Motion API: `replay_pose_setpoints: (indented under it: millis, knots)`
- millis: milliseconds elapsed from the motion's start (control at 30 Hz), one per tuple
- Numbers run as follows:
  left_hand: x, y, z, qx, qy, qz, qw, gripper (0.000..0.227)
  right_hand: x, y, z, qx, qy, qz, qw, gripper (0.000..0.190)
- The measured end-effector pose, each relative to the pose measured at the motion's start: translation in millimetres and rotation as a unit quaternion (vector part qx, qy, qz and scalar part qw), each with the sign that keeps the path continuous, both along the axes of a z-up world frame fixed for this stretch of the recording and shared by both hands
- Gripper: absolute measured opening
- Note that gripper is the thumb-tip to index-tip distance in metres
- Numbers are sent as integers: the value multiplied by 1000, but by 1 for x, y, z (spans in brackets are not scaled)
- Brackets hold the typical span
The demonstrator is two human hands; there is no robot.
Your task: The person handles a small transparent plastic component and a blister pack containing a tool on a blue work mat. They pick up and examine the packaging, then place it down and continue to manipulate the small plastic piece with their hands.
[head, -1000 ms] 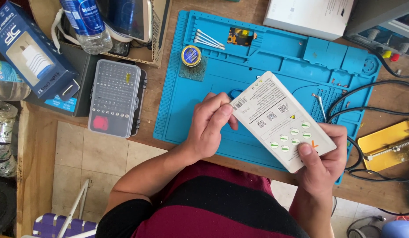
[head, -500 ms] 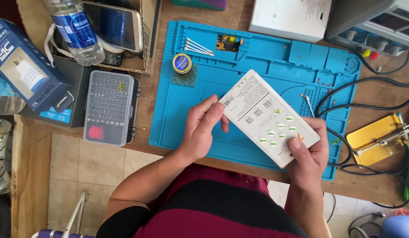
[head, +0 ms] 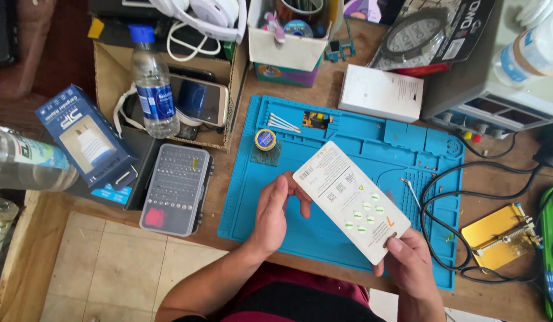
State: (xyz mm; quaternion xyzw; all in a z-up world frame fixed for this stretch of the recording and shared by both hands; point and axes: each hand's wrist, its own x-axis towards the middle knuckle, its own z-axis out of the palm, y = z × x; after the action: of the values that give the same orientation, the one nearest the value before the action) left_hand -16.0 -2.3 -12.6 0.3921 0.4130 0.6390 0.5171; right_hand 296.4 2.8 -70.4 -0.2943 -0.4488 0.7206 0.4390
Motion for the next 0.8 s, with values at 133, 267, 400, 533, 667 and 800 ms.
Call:
replay_pose_setpoints:
  millis: [133, 267, 400, 533, 667, 800]
  knots:
    - [-2, -7, 10, 22, -55, -16, 998, 63, -39, 17, 28, -27, 34, -17, 999, 41]
    - [-4, -14, 12, 26, -93, -78, 992, 50, -81, 47, 74, 75, -19, -33, 996, 53]
    - [-4, -20, 14, 13, -95, -126, 987, 37, -116, 73, 106, 129, -21, -54, 990, 56]
    - [-4, -22, 15, -14, -112, -158, 981, 34, -143, 110, 128, 178, -75, -43, 980, 67]
    - [-5, -22, 16, -15, -87, -182, 979, 31, -171, 151, 139, 208, -111, -48, 971, 56]
    - [-6, -23, 15, -15, -75, -193, 978, 31, -191, 180, 136, 197, -136, -40, 970, 33]
